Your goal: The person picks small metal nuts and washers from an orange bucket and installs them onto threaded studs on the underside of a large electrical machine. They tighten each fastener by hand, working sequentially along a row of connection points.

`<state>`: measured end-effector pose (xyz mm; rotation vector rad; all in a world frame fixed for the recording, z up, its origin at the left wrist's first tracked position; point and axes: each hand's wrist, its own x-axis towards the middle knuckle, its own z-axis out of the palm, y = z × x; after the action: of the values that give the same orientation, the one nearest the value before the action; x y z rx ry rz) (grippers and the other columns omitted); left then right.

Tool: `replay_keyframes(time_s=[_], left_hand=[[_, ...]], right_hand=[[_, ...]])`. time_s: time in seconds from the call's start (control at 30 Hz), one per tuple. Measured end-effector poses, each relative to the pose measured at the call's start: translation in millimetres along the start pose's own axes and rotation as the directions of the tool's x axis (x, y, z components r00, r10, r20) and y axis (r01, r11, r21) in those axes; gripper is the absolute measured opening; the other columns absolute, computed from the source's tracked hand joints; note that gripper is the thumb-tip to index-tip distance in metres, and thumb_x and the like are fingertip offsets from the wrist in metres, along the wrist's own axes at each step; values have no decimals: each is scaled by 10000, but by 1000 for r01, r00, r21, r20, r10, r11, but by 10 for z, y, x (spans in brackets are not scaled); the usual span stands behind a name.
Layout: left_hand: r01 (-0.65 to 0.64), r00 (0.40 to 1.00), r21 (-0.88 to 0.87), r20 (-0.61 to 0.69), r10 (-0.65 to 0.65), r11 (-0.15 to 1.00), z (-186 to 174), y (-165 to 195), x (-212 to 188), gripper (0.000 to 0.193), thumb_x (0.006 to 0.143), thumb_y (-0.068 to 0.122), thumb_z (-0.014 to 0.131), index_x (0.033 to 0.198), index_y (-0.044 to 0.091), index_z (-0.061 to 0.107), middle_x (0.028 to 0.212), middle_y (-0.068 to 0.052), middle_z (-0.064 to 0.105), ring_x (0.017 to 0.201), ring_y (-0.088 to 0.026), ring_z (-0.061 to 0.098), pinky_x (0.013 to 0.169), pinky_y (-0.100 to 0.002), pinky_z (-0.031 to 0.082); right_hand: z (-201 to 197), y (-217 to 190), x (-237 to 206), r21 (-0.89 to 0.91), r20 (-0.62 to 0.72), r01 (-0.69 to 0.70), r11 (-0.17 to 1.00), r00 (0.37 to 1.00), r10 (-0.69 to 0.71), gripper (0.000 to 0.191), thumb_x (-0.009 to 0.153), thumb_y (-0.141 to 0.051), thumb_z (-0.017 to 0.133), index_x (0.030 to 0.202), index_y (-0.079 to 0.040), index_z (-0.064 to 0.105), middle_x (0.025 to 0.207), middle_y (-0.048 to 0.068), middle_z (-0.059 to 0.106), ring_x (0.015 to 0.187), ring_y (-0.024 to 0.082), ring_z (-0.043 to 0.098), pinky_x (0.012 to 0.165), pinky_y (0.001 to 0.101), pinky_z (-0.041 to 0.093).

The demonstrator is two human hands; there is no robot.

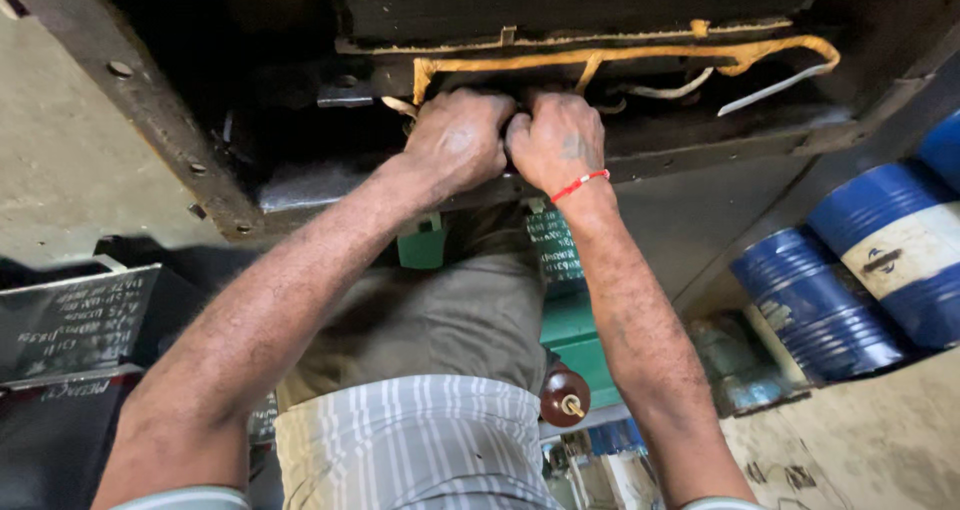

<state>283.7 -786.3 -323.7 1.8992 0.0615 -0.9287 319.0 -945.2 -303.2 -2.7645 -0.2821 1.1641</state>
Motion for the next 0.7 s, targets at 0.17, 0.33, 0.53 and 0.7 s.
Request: replay_keyframes(time_s=[0.17, 0.33, 0.53, 0.7], left_hand=[[36, 999, -22, 0, -36, 999, 3, -4, 33, 218, 774, 197, 662, 945, 104, 759, 900, -230, 735, 882, -452, 693, 806, -568, 547], [29, 995, 26, 97, -31, 999, 3, 36, 132, 209, 801, 196, 645, 940, 92, 763, 956, -238, 732, 928, -452, 689, 820, -574, 543], [25, 994, 74, 105, -33, 997, 10, 74, 120, 207, 820, 189, 653, 930, 48, 758, 979, -260, 726, 937, -445, 703, 820, -560, 565], [64, 994, 22, 87, -65, 998, 15, 45, 66, 249, 734, 150, 687, 954, 62, 763, 955, -240, 736, 924, -427, 710, 821, -540, 568]], right_hand=[[-75, -18, 26, 85, 69, -70, 994, 996, 65, 271, 833, -234, 600, 950, -41, 750, 970, 288, 708, 940, 497, 657, 845, 593, 509], [-127, 11, 23, 222, 63, 25, 975, 997, -40, 270, 834, -173, 546, 959, -30, 738, 951, 286, 697, 940, 492, 655, 846, 578, 511], [-148, -23, -11, 175, -31, 28, 984, 999, -23, 205, 836, -143, 561, 856, -9, 715, 873, 271, 686, 862, 484, 660, 791, 573, 515], [-208, 38, -76, 279, 84, -237, 931, 971, 222, 205, 875, -157, 574, 843, 37, 632, 771, 281, 597, 716, 459, 635, 724, 532, 530]])
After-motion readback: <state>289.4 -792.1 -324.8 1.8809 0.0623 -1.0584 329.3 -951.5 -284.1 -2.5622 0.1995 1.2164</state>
